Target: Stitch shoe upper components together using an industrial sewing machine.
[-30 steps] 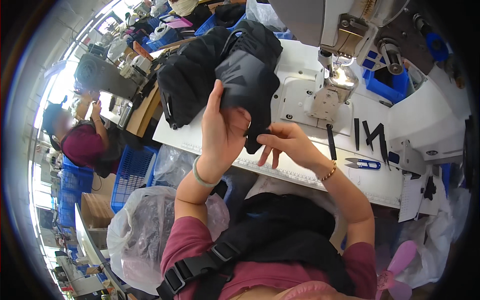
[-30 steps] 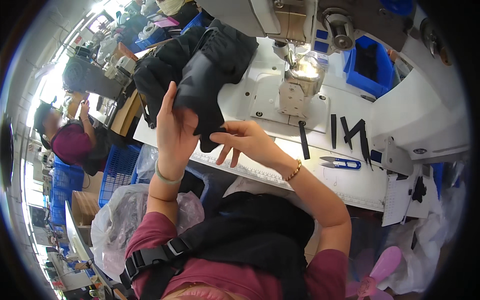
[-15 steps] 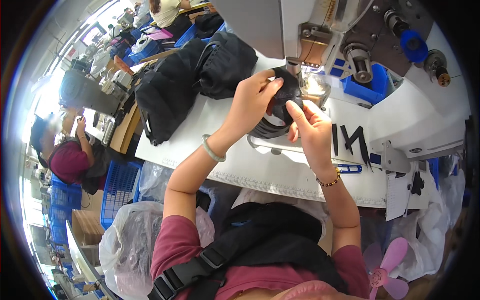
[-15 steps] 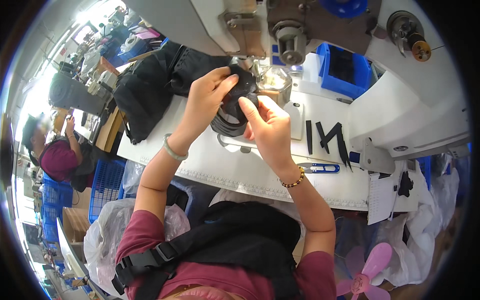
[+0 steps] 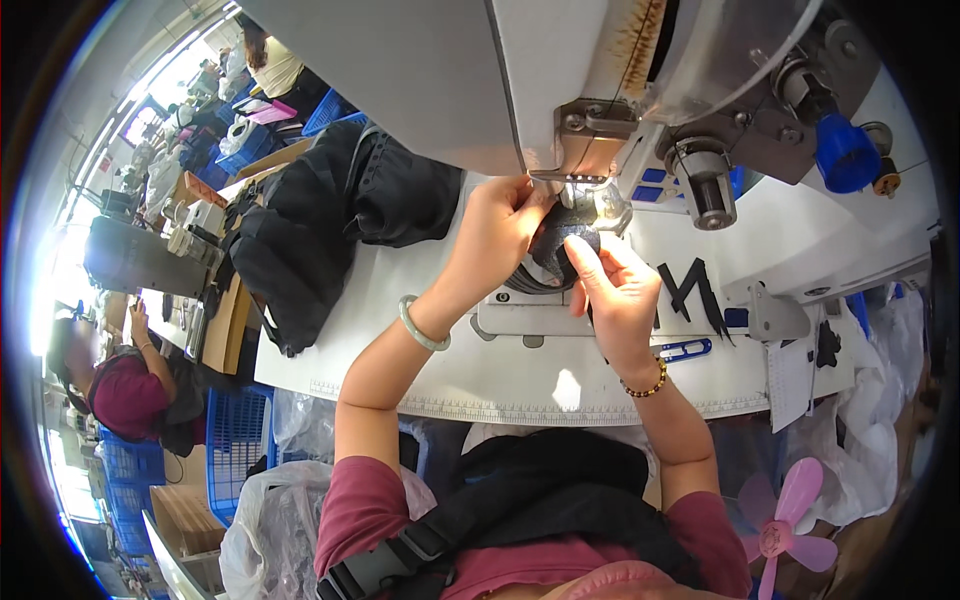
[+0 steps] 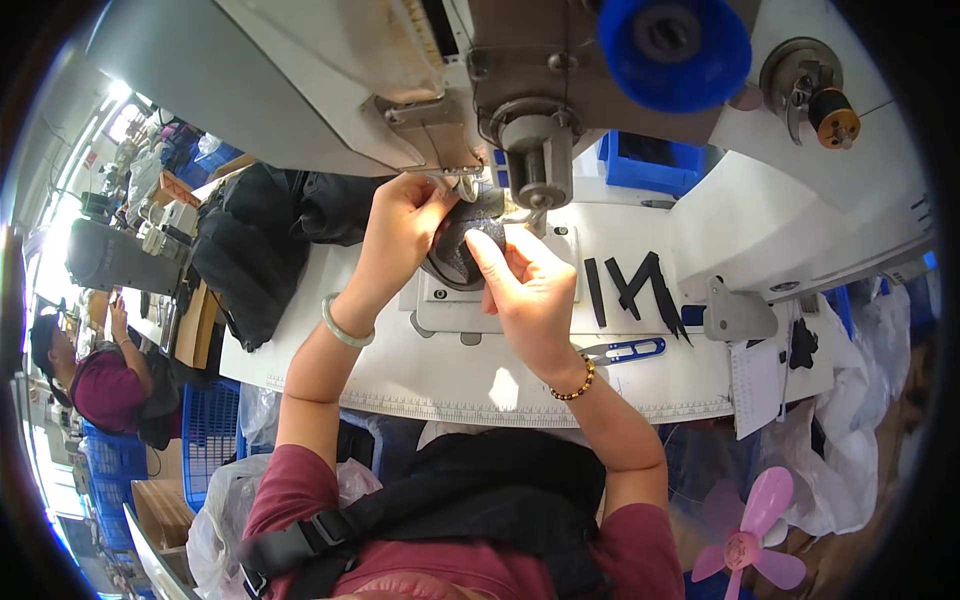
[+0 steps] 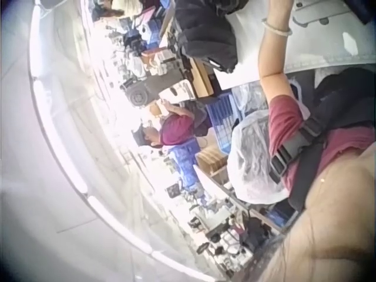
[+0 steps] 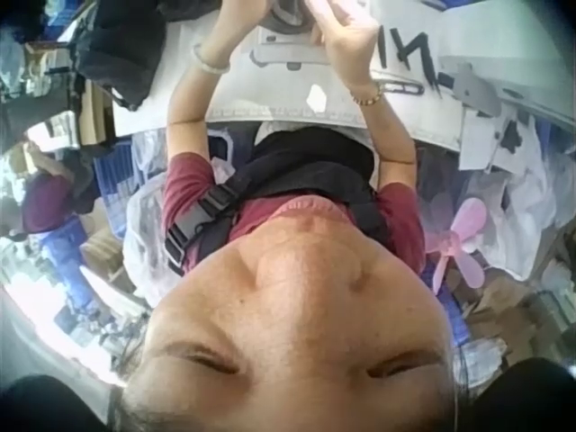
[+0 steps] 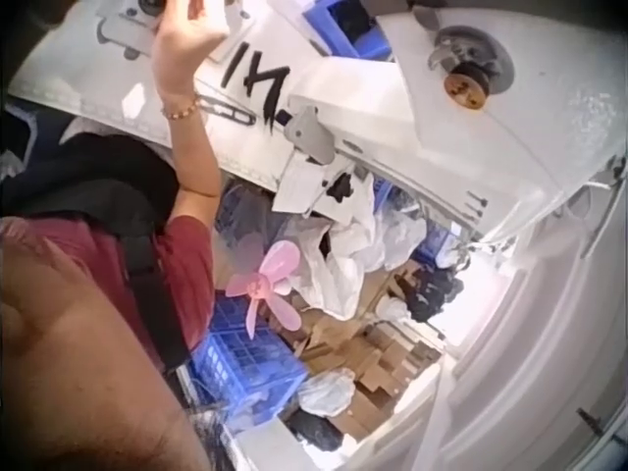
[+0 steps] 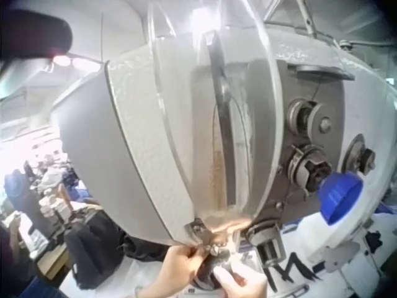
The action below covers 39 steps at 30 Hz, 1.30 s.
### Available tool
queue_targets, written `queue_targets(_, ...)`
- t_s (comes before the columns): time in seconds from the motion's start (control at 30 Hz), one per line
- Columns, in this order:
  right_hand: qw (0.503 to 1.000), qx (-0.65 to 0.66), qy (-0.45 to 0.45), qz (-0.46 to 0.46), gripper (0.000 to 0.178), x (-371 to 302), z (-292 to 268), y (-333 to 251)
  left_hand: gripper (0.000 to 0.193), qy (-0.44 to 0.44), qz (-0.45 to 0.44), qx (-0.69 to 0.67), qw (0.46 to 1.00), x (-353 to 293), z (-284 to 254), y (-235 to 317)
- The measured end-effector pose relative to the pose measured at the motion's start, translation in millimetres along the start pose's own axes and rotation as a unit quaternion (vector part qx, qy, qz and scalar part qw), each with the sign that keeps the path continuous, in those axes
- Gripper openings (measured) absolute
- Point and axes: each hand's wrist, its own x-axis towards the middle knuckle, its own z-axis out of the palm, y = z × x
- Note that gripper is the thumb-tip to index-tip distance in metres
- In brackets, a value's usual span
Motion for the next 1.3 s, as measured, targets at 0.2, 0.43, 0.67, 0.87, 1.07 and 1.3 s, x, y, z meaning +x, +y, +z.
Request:
queue_targets(0.2, 1.000, -0.001, -0.003, 0.000, 0.011, -2, -1, -2, 0.025, -0.006, -0.008, -0.020, 1.000, -2, 0, -1)
queue_targets(0.43, 0.999, -0.047, 0.002, 0.020, 0.013, -5, -11, -4, 0.019, 0.001, 0.013, -0.025, 1.000, -1, 3, -1)
queue_targets(0.67, 0.977, -0.196, 0.076, 0.021, 0.014, -12, -65, 3, 0.012, 0.032, 0.100, -0.048, 0.993, 3, 3, -18)
queue_targets(0.87, 0.910, -0.410, -0.058, 0.022, 0.021, -56, -85, 31, 0.013, 0.199, 0.411, 0.166, 0.874, -16, -5, -45)
queue_targets(1.07, 0.915, -0.388, -0.077, 0.083, 0.019, -63, -93, 52, 0.035, -0.052, 0.580, 0.261, 0.770, -79, 1, -72)
queue_targets(1.3, 0.960, -0.001, -0.156, 0.233, 0.011, -59, -83, 16, 0.040, -0.134, 0.425, 0.322, 0.835, -81, 24, -71)
